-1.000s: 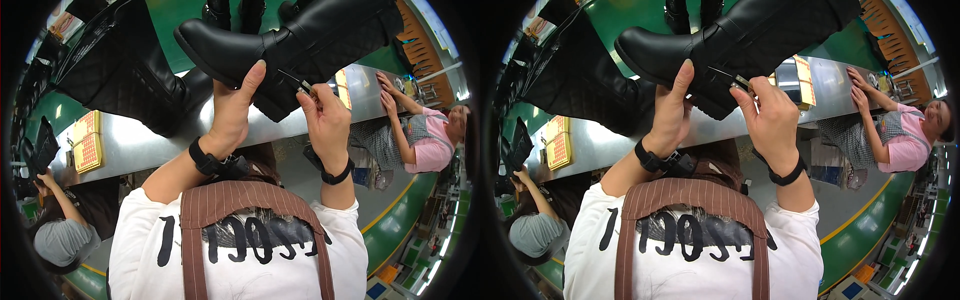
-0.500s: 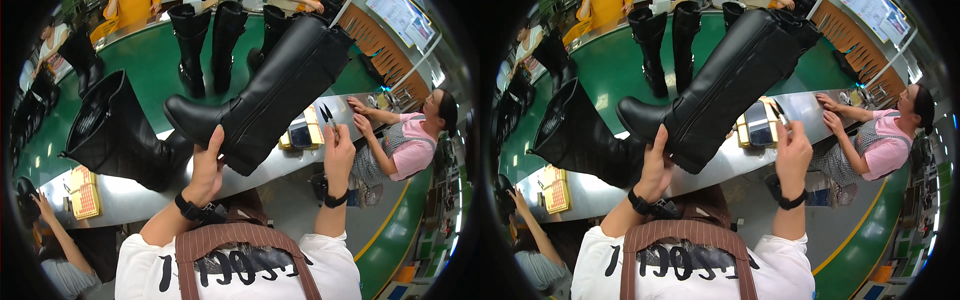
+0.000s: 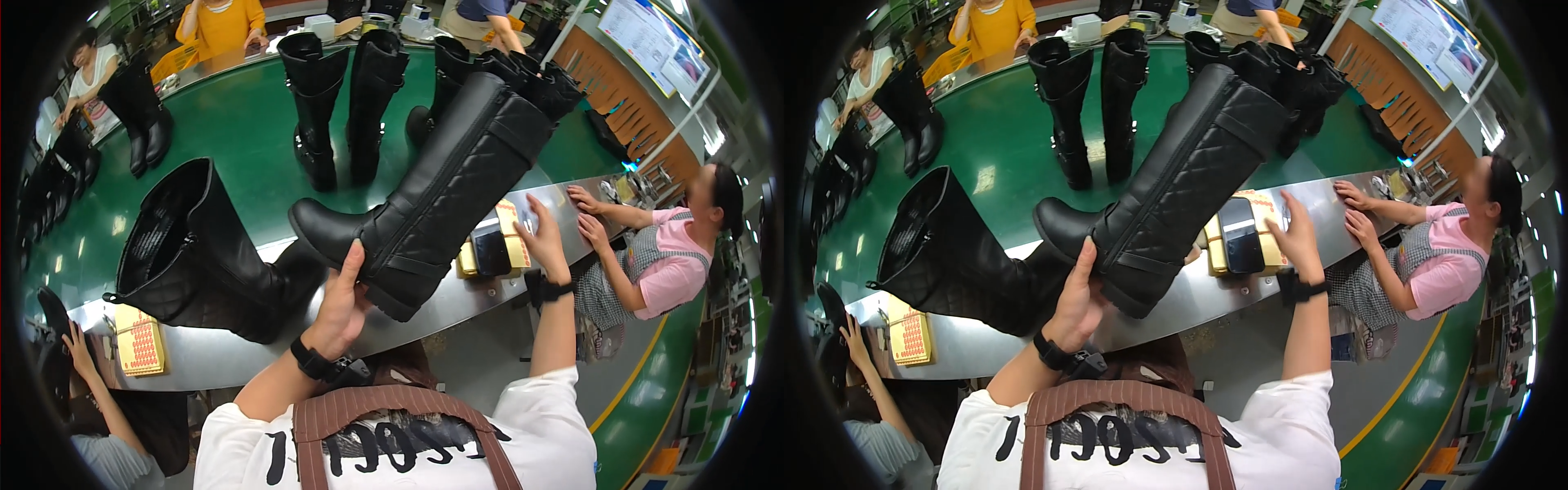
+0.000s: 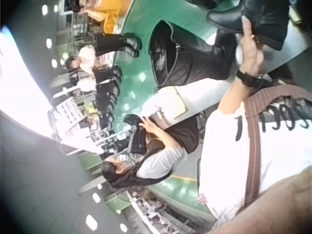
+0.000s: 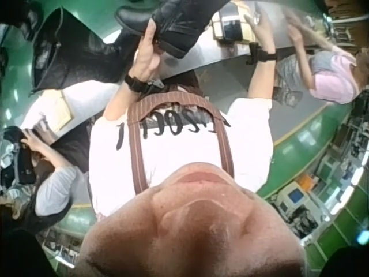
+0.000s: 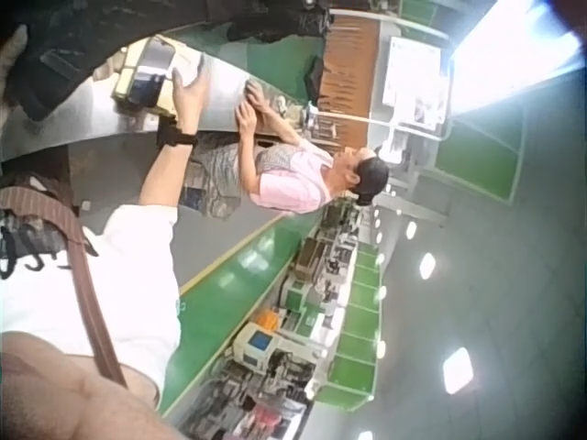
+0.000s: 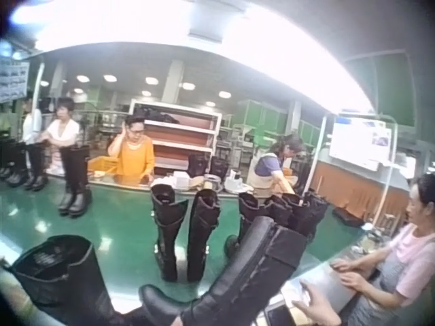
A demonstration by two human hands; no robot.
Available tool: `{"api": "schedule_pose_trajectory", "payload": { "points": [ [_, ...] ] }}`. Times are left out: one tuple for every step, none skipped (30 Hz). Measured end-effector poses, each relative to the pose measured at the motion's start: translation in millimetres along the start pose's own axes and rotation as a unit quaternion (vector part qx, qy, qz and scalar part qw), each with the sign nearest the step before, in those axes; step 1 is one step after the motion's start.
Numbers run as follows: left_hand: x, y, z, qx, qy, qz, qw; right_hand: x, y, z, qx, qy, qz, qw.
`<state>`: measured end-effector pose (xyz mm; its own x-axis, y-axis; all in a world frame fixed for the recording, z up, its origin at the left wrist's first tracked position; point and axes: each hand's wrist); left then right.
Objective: Inspecting and quality-checking pairs of black boots on a production line, checking zippers, labels, and overall condition.
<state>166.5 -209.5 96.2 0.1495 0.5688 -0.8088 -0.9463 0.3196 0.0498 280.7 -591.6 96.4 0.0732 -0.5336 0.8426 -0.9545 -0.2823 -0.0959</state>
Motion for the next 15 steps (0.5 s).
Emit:
{"api": "schedule_pose_trajectory", "payload": {
  "points": [
    [0.6, -2.4, -1.2, 0.003, -0.008, -0.026, 1.000, -7.0, 10.7, -28.6, 0.048, -0.182, -0.072, 0.980],
    [1.6, -1.1, -2.2, 0.015, -0.013, -0.026, 0.999, -18.0, 23.1, -58.9, 0.062, -0.315, -0.130, 0.938],
    [1.7, -0.7, -4.3, 0.005, -0.012, -0.050, 0.999, -33.7, 33.7, -88.9, 0.106, -0.443, -0.192, 0.869],
    [2.1, 0.0, -5.2, 0.029, -0.030, -0.031, 0.999, -56.6, 40.6, -118.0, 0.115, -0.506, -0.217, 0.827],
    [1.3, 2.2, -6.7, 0.029, -0.053, -0.036, 0.998, -78.8, 48.6, -143.6, 0.150, -0.524, -0.211, 0.812],
    [1.5, 3.7, -5.3, 0.057, -0.065, -0.024, 0.996, -97.1, 53.0, -164.7, 0.096, -0.514, -0.141, 0.841],
    [1.5, 9.2, -3.0, 0.034, -0.087, -0.023, 0.995, -111.7, 56.2, -181.9, 0.019, -0.488, -0.069, 0.870],
    [3.7, 14.1, 5.0, 0.055, -0.088, -0.046, 0.994, -118.7, 57.1, -192.4, 0.017, -0.516, -0.029, 0.856],
    [4.2, 21.7, 14.5, 0.079, -0.087, -0.072, 0.990, -123.4, 59.8, -200.3, 0.033, -0.530, -0.033, 0.847],
    [1.2, 34.7, 19.0, 0.068, -0.158, -0.013, 0.985, -127.3, 63.5, -206.6, 0.035, -0.516, 0.006, 0.856],
    [1.0, 51.1, 29.0, 0.077, -0.150, 0.005, 0.986, -129.0, 67.9, -210.4, 0.037, -0.502, 0.051, 0.863],
    [5.1, 74.1, 46.4, 0.131, -0.343, -0.049, 0.929, -129.3, 74.1, -213.0, 0.009, -0.458, 0.044, 0.888],
    [7.9, 95.6, 64.5, 0.190, -0.526, -0.101, 0.823, -132.1, 79.9, -215.4, 0.001, -0.460, 0.030, 0.888],
    [10.5, 116.9, 81.6, 0.283, -0.599, -0.094, 0.743, -135.4, 85.6, -217.0, 0.000, -0.403, 0.028, 0.915],
    [13.0, 137.3, 97.2, 0.377, -0.666, -0.082, 0.638, -139.7, 90.7, -218.1, -0.013, -0.342, 0.024, 0.939]
  ]
}}
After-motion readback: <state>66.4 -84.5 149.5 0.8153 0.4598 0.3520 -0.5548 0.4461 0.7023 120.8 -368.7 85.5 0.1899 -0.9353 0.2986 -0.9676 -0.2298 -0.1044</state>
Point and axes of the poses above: each hand's wrist, its own y-axis away from the middle knuckle, its own x-axis out of the back of the hand, z = x × y, and after that the axes turned 15 degrees about -z, right-handed
